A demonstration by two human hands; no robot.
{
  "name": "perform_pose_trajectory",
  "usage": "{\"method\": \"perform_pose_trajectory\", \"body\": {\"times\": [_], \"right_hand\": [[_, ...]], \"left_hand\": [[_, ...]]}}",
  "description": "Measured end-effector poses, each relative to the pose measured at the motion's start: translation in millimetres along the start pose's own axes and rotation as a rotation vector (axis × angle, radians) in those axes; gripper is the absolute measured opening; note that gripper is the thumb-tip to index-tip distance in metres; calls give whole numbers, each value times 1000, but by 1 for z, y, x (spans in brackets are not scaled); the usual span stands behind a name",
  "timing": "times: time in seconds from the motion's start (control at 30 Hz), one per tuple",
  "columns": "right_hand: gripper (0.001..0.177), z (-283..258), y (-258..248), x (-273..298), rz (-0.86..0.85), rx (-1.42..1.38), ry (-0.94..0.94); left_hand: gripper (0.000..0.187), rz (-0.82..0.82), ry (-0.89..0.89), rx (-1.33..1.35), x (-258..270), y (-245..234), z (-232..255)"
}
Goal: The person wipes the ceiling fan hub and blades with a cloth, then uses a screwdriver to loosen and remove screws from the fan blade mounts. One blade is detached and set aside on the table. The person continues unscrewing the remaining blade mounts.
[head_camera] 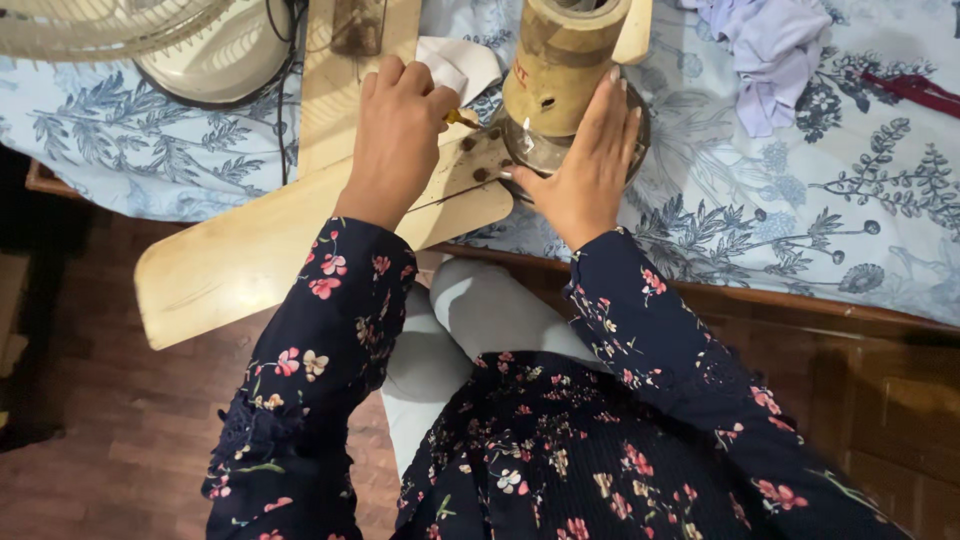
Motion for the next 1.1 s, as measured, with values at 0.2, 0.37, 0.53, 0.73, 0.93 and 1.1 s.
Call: {"method": "perform_pose_trajectory", "body": {"times": [0.2,0.37,0.53,0.73,0.93,1.1], "right_hand": [[150,11,1,0,29,2,31],[155,12,2,2,30,32,3],[153,9,1,5,39,31,-16],[151,6,1,4,30,23,-8],[150,7,1,3,24,21,2],[150,7,0,2,29,32,-7]], "left_hand": [[12,-100,77,-26,-18,6,1],[7,-178,228,-124,-38,11,6],[9,-217,279,-182,-49,19,7],[10,-294,284,-338,-52,29,-3],[11,-361,295,-343,-54,41,-10],[13,-361,332,-381,-60,40,-1]]}}
Point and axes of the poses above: each hand's wrist, its own x-axis away from the middle knuckle, its own y-axis out of the palm, z = x × y, the point moved 6 cm from there along -x, towards the middle knuckle, and after that the axes turned 5 degrees about y, right-handed, at the moved point
